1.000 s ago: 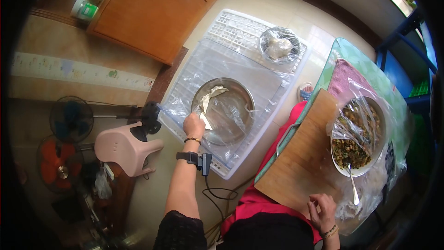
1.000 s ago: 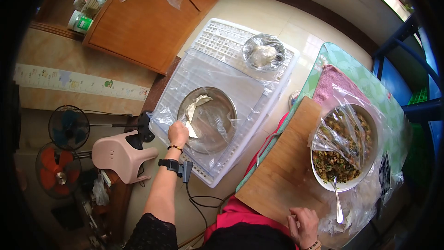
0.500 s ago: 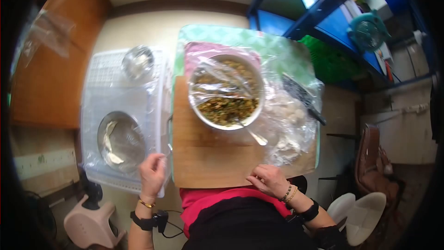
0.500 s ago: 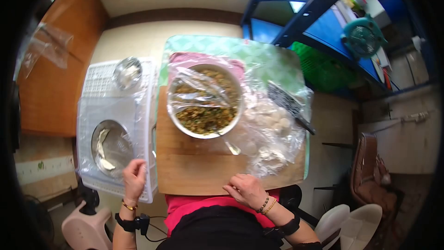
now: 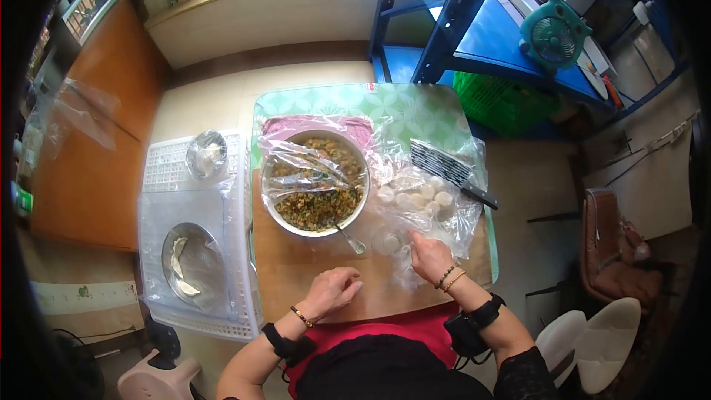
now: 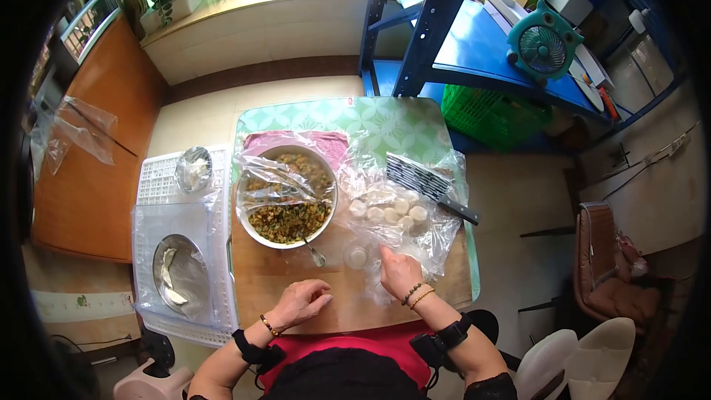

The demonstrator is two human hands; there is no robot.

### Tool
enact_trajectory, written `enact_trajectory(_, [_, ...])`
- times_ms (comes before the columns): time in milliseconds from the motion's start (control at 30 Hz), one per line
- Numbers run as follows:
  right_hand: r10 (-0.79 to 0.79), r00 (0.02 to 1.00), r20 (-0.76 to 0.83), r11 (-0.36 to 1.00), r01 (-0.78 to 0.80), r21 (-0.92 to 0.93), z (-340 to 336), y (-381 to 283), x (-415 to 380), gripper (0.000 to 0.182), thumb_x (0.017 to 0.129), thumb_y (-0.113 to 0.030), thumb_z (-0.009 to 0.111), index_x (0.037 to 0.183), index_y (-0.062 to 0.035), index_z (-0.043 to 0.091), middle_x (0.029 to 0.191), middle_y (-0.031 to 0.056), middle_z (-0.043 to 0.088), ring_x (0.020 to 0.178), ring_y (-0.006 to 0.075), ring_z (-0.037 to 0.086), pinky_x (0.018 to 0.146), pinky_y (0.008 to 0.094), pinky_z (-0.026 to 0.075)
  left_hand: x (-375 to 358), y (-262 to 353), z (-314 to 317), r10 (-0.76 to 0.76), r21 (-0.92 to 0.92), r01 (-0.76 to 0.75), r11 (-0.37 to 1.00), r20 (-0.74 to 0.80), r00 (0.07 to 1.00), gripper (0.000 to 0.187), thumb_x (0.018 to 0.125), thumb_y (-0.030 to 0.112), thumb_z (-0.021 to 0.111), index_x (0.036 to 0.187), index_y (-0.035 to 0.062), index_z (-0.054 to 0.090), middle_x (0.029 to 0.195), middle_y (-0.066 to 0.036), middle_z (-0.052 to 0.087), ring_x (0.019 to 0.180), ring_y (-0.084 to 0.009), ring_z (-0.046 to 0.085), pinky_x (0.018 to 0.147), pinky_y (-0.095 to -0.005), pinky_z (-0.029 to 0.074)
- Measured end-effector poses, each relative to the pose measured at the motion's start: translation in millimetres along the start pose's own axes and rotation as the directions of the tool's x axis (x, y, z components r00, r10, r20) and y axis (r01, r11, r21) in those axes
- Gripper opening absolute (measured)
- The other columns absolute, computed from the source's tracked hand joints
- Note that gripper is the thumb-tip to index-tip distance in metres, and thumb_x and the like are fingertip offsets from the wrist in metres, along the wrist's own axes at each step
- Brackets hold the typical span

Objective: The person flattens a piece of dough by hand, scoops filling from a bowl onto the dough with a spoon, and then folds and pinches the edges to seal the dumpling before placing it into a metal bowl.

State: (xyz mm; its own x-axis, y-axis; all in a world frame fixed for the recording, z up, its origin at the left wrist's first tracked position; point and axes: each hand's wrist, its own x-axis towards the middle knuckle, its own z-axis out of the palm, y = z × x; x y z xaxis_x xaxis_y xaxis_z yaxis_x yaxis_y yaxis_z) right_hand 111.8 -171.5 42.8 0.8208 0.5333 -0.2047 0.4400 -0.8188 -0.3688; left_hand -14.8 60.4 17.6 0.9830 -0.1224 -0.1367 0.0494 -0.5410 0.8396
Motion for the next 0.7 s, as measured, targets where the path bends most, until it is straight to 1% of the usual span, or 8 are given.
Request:
enact_trajectory(100, [0.065, 0.997, -0.051, 0.997, -0.063, 0.033, -5, -3, 17, 0.028, 0.085, -0.007, 0.053, 0.113, -0.0035, 0.053, 0.073, 0.0225, 0.065, 0.068, 0.0426, 0.064, 0.062, 0.0505, 0.051, 17, 1, 0, -0.014, -0.022, 0.013, 1.000, -0.053, 0.998, 0.021, 0.086, 0.022, 0.065, 0.098, 0.0047, 0.066, 0.081, -0.013, 0.067, 0.073, -0.0292, 0.065, 0.066, -0.0389, 0.052])
enact_trajectory(167, [0.025, 0.946, -0.324, 0.966, 0.060, 0.250, -2, -1, 25, 0.035, 0.083, -0.005, 0.055, 0.118, -0.0044, 0.054, 0.083, 0.0214, 0.065, 0.075, 0.0404, 0.064, 0.064, 0.0485, 0.051, 25, 0, 0, -0.006, -0.051, 0.002, 0.999, -0.082, 0.997, 0.022, 0.086, 0.020, 0.065, 0.099, 0.0025, 0.067, 0.079, -0.014, 0.067, 0.071, -0.0286, 0.065, 0.065, -0.0377, 0.051])
enact_trajectory(200, [0.028, 0.947, -0.319, 0.967, 0.056, 0.250, 0, 0, 29, 0.035, 0.083, -0.005, 0.055, 0.118, -0.0044, 0.054, 0.083, 0.0214, 0.065, 0.075, 0.0404, 0.064, 0.064, 0.0485, 0.051, 29, 0, 0, -0.055, -0.056, 0.052, 0.997, -0.057, 0.997, 0.022, 0.087, 0.019, 0.064, 0.099, 0.0018, 0.067, 0.078, -0.015, 0.066, 0.070, -0.0280, 0.066, 0.064, -0.0371, 0.051])
enact_trajectory(267, [-0.014, 0.890, -0.456, 0.956, 0.145, 0.254, 0, 2, 40, 0.026, 0.082, -0.002, 0.055, 0.108, -0.0038, 0.057, 0.086, 0.0206, 0.064, 0.076, 0.0391, 0.064, 0.064, 0.0475, 0.050, 35, -2, 2, -0.111, -0.068, 0.109, 0.992, -0.026, 0.993, 0.021, 0.087, 0.018, 0.064, 0.100, 0.0010, 0.067, 0.077, -0.016, 0.066, 0.070, -0.0275, 0.066, 0.064, -0.0364, 0.051])
enact_trajectory(400, [0.010, 0.936, -0.351, 0.991, 0.039, 0.132, -3, 12, 45, 0.015, 0.083, -0.007, 0.059, 0.097, -0.0036, 0.058, 0.085, 0.0206, 0.064, 0.073, 0.0392, 0.063, 0.064, 0.0473, 0.050, 40, -4, 4, -0.132, -0.196, 0.117, 0.974, -0.068, 0.989, 0.021, 0.089, 0.017, 0.063, 0.101, 0.0004, 0.068, 0.072, -0.015, 0.064, 0.064, -0.0246, 0.063, 0.061, -0.0350, 0.049])
enact_trajectory(467, [0.112, 0.985, -0.133, 0.993, -0.115, -0.013, 0, 22, 43, 0.010, 0.085, -0.013, 0.060, 0.091, -0.0046, 0.058, 0.088, 0.0179, 0.064, 0.077, 0.0356, 0.064, 0.065, 0.0453, 0.052, 40, -1, 1, -0.165, -0.216, 0.146, 0.965, -0.073, 0.984, 0.021, 0.089, 0.017, 0.063, 0.101, 0.0003, 0.068, 0.070, -0.014, 0.063, 0.063, -0.0236, 0.062, 0.060, -0.0345, 0.049])
enact_trajectory(567, [0.065, 0.989, -0.132, 0.995, -0.074, -0.067, -7, 17, 41, 0.012, 0.084, -0.015, 0.061, 0.090, -0.0045, 0.058, 0.086, 0.0174, 0.063, 0.075, 0.0357, 0.064, 0.065, 0.0465, 0.052, 39, -2, 2, -0.199, -0.246, 0.180, 0.952, -0.057, 0.978, 0.021, 0.089, 0.016, 0.063, 0.101, 0.0003, 0.068, 0.069, -0.013, 0.061, 0.061, -0.0217, 0.060, 0.059, -0.0334, 0.048])
enact_trajectory(700, [0.020, 0.996, -0.089, 0.994, -0.029, -0.108, -10, 13, 37, 0.013, 0.084, -0.015, 0.061, 0.089, -0.0038, 0.057, 0.085, 0.0184, 0.063, 0.076, 0.0364, 0.064, 0.066, 0.0471, 0.052, 37, -4, 5, -0.123, -0.206, 0.098, 0.974, -0.113, 0.986, 0.020, 0.088, 0.016, 0.063, 0.100, -0.0003, 0.067, 0.069, -0.013, 0.061, 0.060, -0.0211, 0.059, 0.058, -0.0332, 0.047])
